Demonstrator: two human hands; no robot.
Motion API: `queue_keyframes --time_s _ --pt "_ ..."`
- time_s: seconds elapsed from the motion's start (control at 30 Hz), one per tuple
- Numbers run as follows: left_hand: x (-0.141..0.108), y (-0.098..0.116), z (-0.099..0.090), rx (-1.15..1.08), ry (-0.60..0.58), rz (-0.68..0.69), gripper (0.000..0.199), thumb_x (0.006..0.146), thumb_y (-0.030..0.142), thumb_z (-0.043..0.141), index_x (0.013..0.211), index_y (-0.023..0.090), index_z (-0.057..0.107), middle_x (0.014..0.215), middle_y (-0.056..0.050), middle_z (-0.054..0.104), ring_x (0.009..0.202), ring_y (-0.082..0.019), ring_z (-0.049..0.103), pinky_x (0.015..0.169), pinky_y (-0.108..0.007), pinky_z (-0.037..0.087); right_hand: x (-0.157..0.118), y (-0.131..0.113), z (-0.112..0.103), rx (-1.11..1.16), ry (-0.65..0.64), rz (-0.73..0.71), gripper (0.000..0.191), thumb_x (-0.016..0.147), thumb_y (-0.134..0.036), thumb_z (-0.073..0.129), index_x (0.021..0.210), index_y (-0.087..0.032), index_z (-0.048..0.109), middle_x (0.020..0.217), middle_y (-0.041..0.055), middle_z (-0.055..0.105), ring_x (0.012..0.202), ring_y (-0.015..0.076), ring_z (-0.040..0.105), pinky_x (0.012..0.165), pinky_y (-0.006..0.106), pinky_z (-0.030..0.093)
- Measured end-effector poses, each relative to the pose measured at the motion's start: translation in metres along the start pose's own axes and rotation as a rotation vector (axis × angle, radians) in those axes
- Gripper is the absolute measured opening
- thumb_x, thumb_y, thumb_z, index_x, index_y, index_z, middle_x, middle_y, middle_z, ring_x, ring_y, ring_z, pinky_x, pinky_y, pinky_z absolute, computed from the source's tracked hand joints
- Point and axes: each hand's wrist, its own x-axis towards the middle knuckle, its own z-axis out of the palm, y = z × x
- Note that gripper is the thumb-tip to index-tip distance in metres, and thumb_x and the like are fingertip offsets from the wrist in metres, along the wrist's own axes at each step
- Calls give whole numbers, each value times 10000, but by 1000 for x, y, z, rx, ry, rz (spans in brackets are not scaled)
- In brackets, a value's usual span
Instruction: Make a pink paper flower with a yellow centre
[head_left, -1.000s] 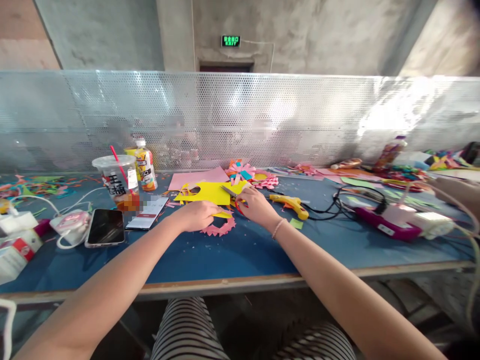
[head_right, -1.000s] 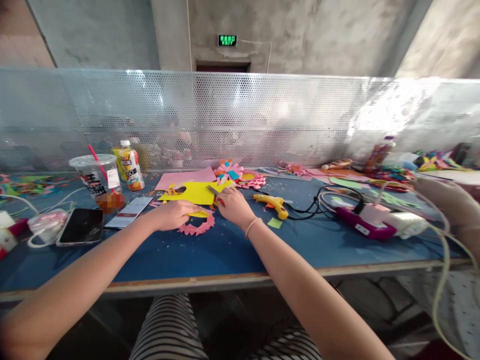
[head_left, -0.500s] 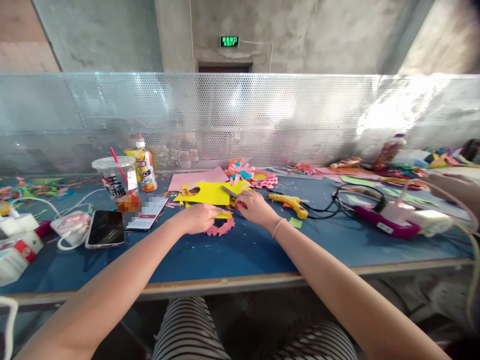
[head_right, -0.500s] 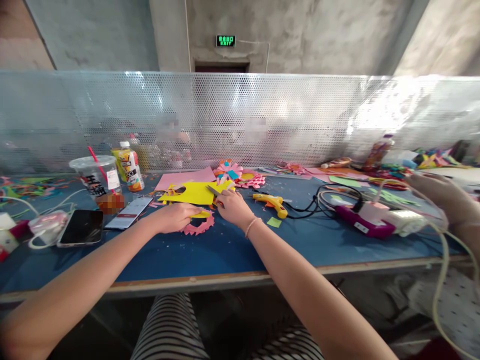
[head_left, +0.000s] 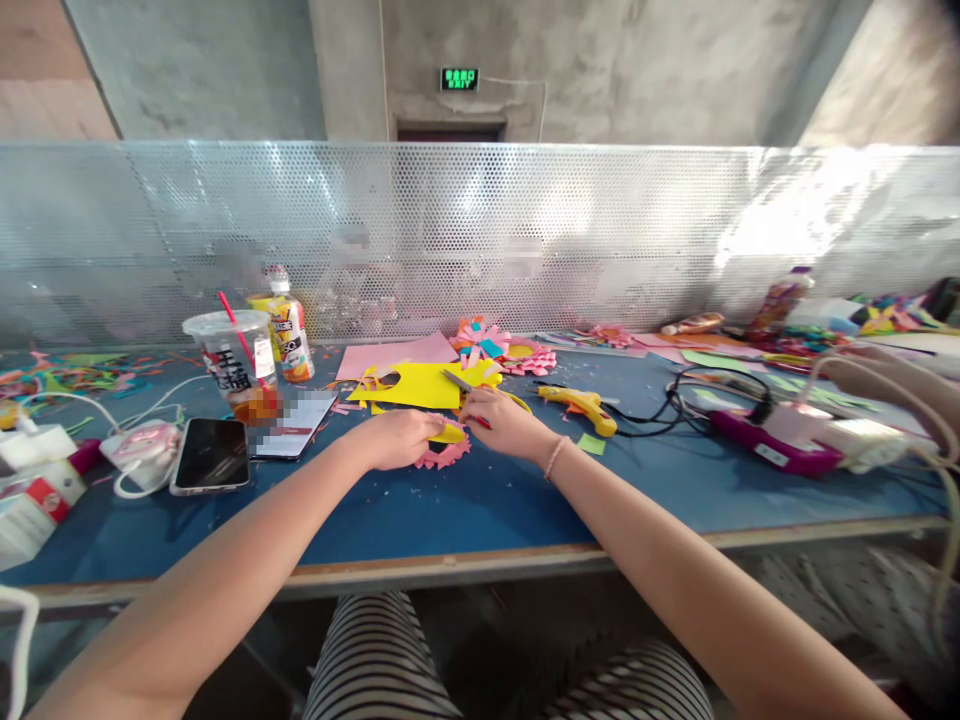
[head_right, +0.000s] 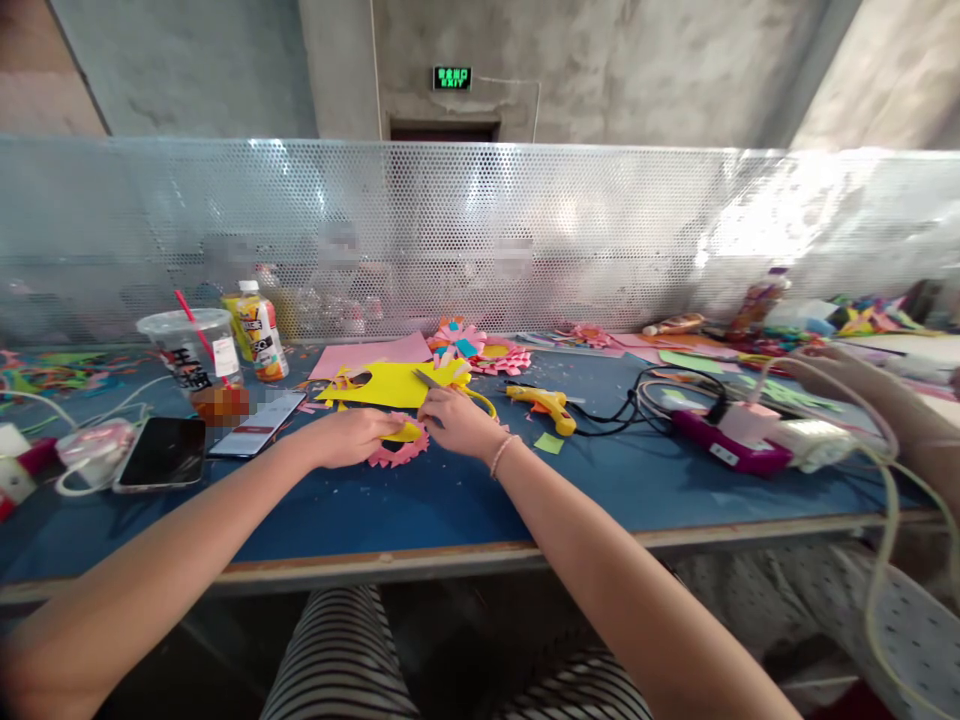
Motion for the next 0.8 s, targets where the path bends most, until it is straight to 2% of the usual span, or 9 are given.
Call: queue_keyframes --time_s 0.13,0.27,0.5,0.7,0.8 --pt "1 -3 3 -1 -10 22 466 820 148 316 1236 305 454 1331 52 431 1190 -149 425 985 -251 306 -1 -1 -1 21 -8 -7 208 778 -125 440 819 -157 641 855 60 588 830 145 529 787 287 404" --pt "0 -6 6 16 -27 22 466 814 125 309 1237 245 463 1333 14 432 1222 -141 386 1010 -238 265 -1 -4 -1 60 -42 -76 229 788 -137 441 875 -166 650 884 65 582 852 142 527 806 288 407" --pt "-1 3 -2 139 -95 -27 475 817 139 293 1259 231 440 1359 22 393 1193 -160 400 966 -270 286 -2 -1 2 98 -63 -154 245 807 -200 459 936 -189 667 888 79 579 837 156 529 788 309 424" --pt "-2 5 -6 164 -131 -61 451 834 244 316 1273 259 418 1366 30 378 1188 -184 396 951 -315 265 -2 -1 1 102 -61 -173 233 799 -259 503 945 -192 671 888 81 585 841 165 527 791 323 424" --pt "-2 3 -5 131 -117 -54 448 850 397 318 1266 270 425 1366 23 382 1186 -195 391 944 -318 262 -3 -1 1 107 -64 -183 243 796 -276 513 959 -183 667 902 86 588 854 170 526 798 324 423"
